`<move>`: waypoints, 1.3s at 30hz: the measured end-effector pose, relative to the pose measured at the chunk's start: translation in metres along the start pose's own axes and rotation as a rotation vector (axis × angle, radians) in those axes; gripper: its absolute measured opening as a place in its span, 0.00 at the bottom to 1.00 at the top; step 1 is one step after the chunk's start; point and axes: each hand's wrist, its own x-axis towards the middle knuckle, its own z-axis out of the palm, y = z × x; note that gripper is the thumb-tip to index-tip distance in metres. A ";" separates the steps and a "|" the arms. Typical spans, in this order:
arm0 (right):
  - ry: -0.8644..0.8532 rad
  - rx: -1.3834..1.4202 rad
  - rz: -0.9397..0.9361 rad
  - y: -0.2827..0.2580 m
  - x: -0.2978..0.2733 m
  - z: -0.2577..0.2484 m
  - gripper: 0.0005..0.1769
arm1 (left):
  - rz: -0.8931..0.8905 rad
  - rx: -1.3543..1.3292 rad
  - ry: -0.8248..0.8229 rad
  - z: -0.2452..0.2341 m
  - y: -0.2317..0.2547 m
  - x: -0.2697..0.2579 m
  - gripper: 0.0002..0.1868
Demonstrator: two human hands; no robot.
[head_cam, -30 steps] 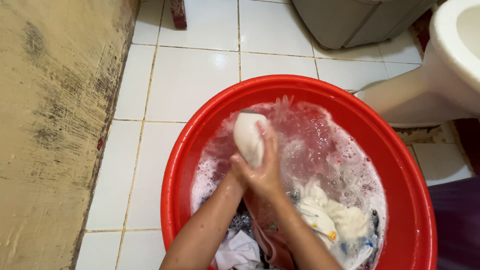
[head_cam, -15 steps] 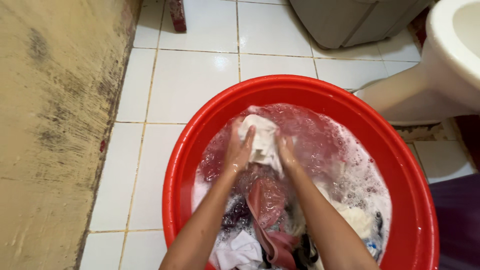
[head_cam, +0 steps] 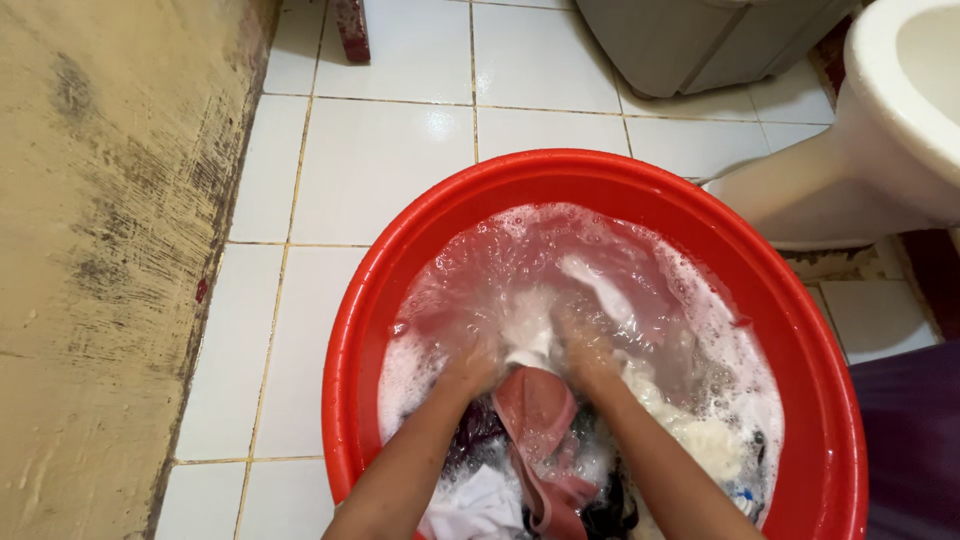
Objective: The person washes clothes in a basin of soapy water by hand, scrubbing individual items and then placing them into a separate bucket.
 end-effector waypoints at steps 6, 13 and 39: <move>0.135 0.556 -0.244 -0.070 0.030 -0.108 0.19 | -0.191 -1.244 -0.042 0.007 0.024 0.024 0.39; 0.538 0.902 -0.433 -0.140 -0.019 -0.179 0.16 | 0.323 -1.953 -0.339 -0.067 0.077 -0.021 0.44; 0.323 0.228 0.211 -0.001 0.021 -0.024 0.30 | 0.076 0.543 0.311 -0.058 0.086 0.000 0.42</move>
